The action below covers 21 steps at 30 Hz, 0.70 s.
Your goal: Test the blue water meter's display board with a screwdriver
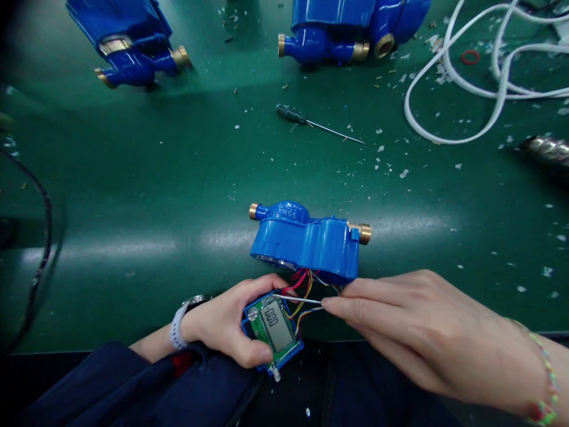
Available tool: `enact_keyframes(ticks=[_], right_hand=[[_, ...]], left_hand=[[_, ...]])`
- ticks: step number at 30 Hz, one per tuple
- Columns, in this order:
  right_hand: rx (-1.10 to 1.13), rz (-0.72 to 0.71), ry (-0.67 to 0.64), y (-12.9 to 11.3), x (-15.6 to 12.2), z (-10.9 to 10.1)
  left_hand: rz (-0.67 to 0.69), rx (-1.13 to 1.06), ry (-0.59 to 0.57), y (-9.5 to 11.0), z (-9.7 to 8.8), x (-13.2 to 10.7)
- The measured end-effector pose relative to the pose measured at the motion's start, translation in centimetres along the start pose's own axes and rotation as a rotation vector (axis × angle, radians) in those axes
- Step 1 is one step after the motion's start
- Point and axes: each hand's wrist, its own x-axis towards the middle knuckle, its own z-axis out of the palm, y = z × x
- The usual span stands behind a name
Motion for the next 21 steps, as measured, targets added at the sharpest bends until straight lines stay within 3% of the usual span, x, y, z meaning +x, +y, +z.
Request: enact_keyframes(ticks=[8,14,21], right_hand=[[-0.152,0.123,-0.013,-1.5,-2.6,1.1],[-0.131,0.153,-0.026,-2.5,-2.0,1.1],[-0.047,0.176,0.051,-2.9,-0.9,1.3]], left_hand=[[0.055,0.073,0.071,0.6,0.3,0.0],[0.062,0.142,0.085,0.8,0.5,-0.1],[0.057,0.184,0.104,0.8,0.6,0.0]])
